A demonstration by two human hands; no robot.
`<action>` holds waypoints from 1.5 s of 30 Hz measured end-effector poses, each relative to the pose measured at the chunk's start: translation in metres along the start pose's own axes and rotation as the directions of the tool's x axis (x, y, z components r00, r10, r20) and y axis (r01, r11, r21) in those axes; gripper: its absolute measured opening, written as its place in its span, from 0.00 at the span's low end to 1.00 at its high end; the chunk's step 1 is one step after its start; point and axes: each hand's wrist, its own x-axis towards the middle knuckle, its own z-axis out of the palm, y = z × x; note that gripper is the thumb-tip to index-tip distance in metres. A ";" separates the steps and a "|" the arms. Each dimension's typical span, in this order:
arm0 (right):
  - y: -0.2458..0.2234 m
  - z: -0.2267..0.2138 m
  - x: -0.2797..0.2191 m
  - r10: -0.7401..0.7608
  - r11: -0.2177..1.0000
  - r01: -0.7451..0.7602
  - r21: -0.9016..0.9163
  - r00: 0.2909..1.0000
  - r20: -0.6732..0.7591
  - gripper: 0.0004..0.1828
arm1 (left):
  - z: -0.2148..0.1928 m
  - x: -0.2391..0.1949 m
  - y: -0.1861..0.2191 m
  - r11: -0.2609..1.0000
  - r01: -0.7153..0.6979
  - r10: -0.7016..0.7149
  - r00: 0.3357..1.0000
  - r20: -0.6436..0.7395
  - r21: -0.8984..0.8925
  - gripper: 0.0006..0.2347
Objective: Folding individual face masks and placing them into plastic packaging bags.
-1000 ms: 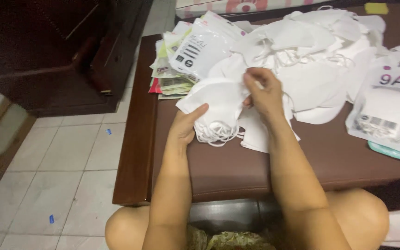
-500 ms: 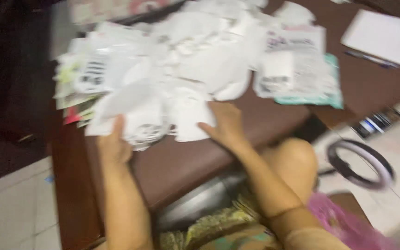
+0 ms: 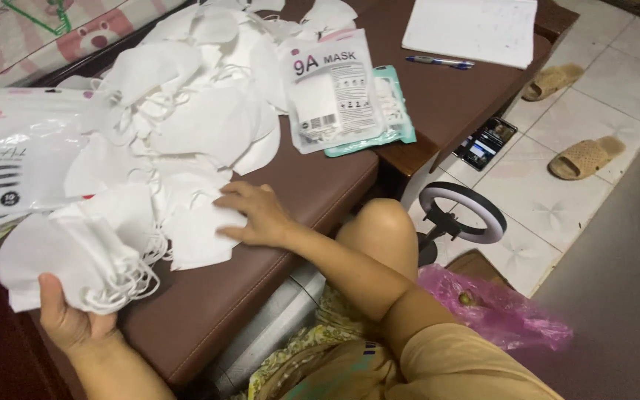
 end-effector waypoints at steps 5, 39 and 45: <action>0.006 -0.020 0.006 0.022 1.000 -0.025 0.003 0.947 0.320 0.46 | -0.002 -0.006 -0.006 0.994 0.020 -0.026 0.998 -0.056 -0.105 0.41; -0.028 -0.019 0.107 -0.270 0.931 0.240 0.275 0.960 0.076 0.11 | -0.034 0.002 -0.018 0.937 -0.046 0.005 0.993 -0.120 -0.346 0.37; -0.012 0.009 0.198 -0.078 0.751 0.266 0.604 0.944 -0.320 0.15 | 0.019 0.046 0.014 0.992 0.014 0.030 0.938 -0.346 0.123 0.15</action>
